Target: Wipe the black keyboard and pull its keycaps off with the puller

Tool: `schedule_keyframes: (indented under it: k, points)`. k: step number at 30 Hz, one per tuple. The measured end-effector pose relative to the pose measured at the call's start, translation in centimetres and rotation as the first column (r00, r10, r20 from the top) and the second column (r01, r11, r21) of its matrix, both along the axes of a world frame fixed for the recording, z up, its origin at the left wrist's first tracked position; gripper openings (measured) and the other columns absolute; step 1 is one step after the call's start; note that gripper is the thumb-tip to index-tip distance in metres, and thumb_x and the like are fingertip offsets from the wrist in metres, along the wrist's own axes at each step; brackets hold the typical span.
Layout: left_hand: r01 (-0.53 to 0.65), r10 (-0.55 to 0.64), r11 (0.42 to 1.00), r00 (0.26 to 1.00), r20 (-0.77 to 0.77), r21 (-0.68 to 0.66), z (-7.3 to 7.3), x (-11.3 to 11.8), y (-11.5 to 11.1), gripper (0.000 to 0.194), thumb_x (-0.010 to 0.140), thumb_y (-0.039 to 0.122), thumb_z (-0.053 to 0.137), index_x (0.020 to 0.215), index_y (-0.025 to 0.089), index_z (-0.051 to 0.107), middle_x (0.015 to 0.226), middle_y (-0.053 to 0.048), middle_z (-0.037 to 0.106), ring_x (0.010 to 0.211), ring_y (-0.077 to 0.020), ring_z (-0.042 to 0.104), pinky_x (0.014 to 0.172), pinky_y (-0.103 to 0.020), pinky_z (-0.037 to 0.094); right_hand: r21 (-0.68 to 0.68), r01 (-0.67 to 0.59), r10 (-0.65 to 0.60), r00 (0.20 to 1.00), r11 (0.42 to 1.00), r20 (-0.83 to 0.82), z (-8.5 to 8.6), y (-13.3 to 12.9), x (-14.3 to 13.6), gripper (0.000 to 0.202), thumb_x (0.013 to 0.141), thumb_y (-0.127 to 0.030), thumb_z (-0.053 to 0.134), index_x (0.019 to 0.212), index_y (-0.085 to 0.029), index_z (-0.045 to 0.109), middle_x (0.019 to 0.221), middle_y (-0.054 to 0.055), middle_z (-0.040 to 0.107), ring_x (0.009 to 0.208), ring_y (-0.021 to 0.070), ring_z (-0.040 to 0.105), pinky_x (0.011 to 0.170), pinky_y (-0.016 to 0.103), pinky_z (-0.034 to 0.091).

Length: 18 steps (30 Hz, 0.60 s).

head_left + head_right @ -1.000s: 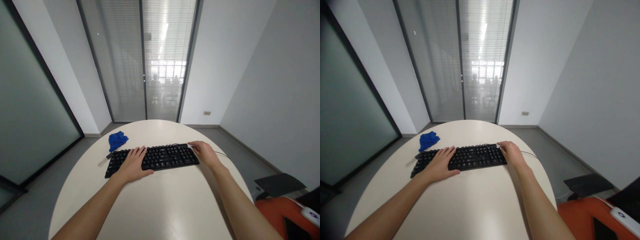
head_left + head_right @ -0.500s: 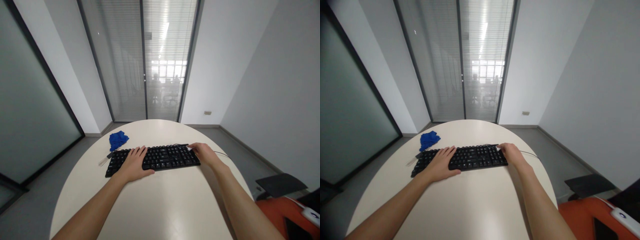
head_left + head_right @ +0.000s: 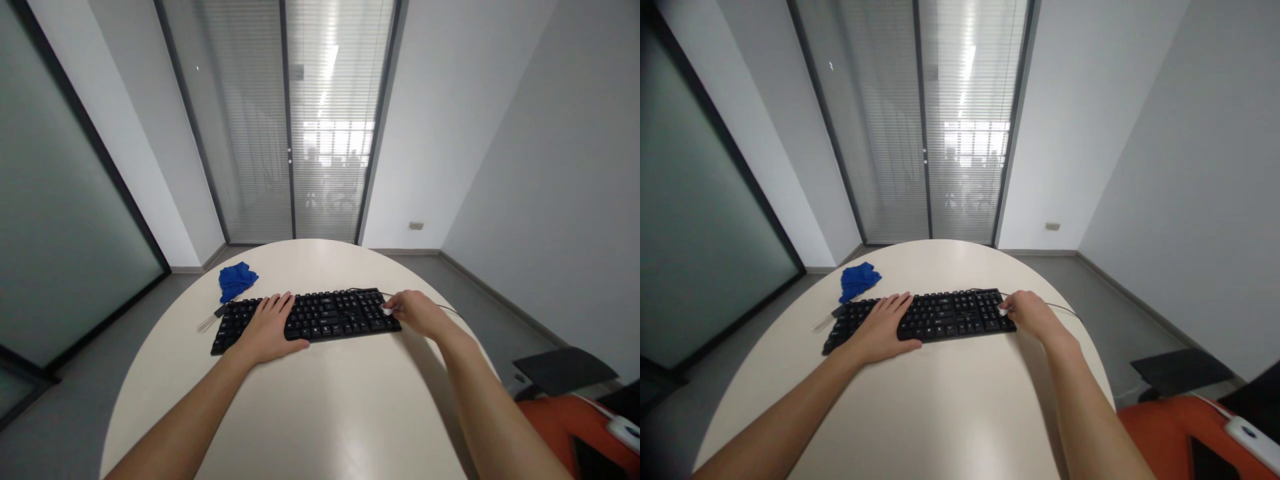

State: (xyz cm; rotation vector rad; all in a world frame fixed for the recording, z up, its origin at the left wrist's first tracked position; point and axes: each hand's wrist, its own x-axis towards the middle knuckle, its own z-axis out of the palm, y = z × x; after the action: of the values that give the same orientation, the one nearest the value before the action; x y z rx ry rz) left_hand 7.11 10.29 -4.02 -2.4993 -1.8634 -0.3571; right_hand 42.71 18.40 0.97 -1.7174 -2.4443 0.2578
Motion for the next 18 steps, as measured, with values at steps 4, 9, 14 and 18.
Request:
schedule_keyframes:
  k: [4, 9, 14, 18]
  points:
    - [0.006, -0.006, 1.000, 1.000, 0.000, -0.002, 0.0, 0.0, 0.0, 0.108, 0.072, 0.085, 0.047, 0.153, 0.017, 0.029, 0.160, -0.012, 0.027, 0.146, -0.0386, 0.024, 0.119, -0.053, 0.016, -0.013, 0.025, -0.025, 1.000, 1.000, 0.014, 0.2, -0.4, 0.0, 0.037, 0.071, -0.005, 0.059, 0.097, -0.021, 0.080, 0.099, 0.006, 0.078, 0.096, 0.0246, 0.070, 0.083, 0.028, 0.048]
    - [0.009, -0.009, 1.000, 1.000, -0.002, -0.002, 0.0, -0.1, 0.1, 0.110, 0.070, 0.086, 0.047, 0.153, 0.016, 0.030, 0.160, -0.013, 0.027, 0.145, -0.0395, 0.025, 0.119, -0.053, 0.017, -0.009, 0.046, -0.046, 0.998, 0.999, 0.038, 0.1, -0.6, 0.1, 0.033, 0.068, -0.006, 0.060, 0.092, -0.020, 0.079, 0.097, 0.006, 0.077, 0.095, 0.0241, 0.070, 0.081, 0.027, 0.047]
    - [0.011, -0.011, 1.000, 1.000, 0.002, 0.001, -0.1, -0.1, 0.1, 0.111, 0.070, 0.086, 0.048, 0.153, 0.016, 0.029, 0.160, -0.013, 0.028, 0.145, -0.0395, 0.025, 0.119, -0.054, 0.017, -0.018, 0.058, -0.056, 0.995, 0.998, 0.080, 0.8, -1.7, -0.3, 0.032, 0.066, -0.005, 0.061, 0.088, -0.021, 0.078, 0.095, 0.006, 0.077, 0.091, 0.0235, 0.069, 0.073, 0.026, 0.045]
    - [0.015, -0.015, 1.000, 1.000, 0.009, -0.005, 0.0, -0.1, 0.1, 0.111, 0.070, 0.087, 0.048, 0.154, 0.017, 0.029, 0.160, -0.013, 0.028, 0.145, -0.0393, 0.025, 0.119, -0.054, 0.016, -0.060, 0.065, -0.058, 0.992, 0.996, 0.115, 1.6, -2.8, -0.7, 0.030, 0.067, -0.005, 0.059, 0.085, -0.020, 0.078, 0.090, 0.007, 0.077, 0.085, 0.0232, 0.070, 0.068, 0.026, 0.043]
